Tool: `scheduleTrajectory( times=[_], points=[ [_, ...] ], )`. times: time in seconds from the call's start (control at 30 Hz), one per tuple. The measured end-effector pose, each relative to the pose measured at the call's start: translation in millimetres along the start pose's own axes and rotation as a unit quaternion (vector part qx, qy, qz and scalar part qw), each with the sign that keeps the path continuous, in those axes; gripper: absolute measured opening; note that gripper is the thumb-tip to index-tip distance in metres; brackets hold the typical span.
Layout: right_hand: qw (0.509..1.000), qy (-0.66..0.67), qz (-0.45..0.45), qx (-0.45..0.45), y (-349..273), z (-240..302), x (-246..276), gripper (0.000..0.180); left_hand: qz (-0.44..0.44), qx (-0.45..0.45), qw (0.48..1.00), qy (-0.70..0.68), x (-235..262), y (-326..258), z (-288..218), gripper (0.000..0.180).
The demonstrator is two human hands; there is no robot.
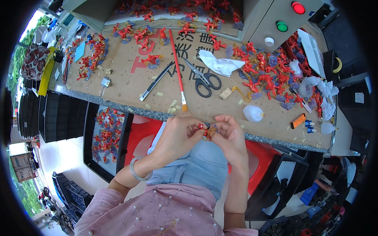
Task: The recorder is assembling small red and yellow plastic components, likely for toy figurines, using hands, a brush for adhesive, and a liquid dispenser.
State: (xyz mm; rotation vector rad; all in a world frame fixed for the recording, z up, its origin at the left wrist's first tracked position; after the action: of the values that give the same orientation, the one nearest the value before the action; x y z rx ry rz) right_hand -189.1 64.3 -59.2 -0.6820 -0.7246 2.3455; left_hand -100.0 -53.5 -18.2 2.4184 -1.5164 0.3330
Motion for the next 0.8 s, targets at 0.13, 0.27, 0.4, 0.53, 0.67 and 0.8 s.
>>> scheduleTrajectory(
  times=[0.13,0.27,0.4,0.53,0.67,0.8],
  points=[
    [1.000,0.003,0.004,-0.005,0,-2,0,0.040,0.002,-0.005,1.000,0.007,0,0,-1,0.014],
    [1.000,0.003,0.009,0.005,-1,-2,0,0.040,0.014,0.008,1.000,0.012,-1,-2,-2,0.015],
    [1.000,0.004,0.007,-0.001,-1,-7,1,0.038,0.010,-0.008,1.000,0.001,-2,-3,-3,0.016],
    [1.000,-0.005,-0.004,0.001,-4,-7,-1,0.036,0.014,-0.012,1.000,0.011,0,-3,-7,0.015],
    [1.000,0.007,-0.011,0.018,-11,2,-3,0.035,0.015,-0.021,1.000,0.016,3,1,-17,0.015],
    [0.999,-0.001,-0.018,0.032,-19,11,-6,0.036,0.009,-0.029,0.999,0.016,7,3,-28,0.016]
  ],
)
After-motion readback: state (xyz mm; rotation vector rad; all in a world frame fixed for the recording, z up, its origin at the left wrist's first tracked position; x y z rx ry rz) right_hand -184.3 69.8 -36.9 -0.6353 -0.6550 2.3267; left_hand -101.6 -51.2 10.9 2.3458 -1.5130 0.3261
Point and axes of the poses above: each hand's wrist, its own y-axis towards the middle knuckle, its own x-axis out of the back of the hand, z = x × y, the point moved 7 cm from there along y, towards the middle knuckle, and after that the axes turned 15 degrees about -x, right-handed, at the moved point
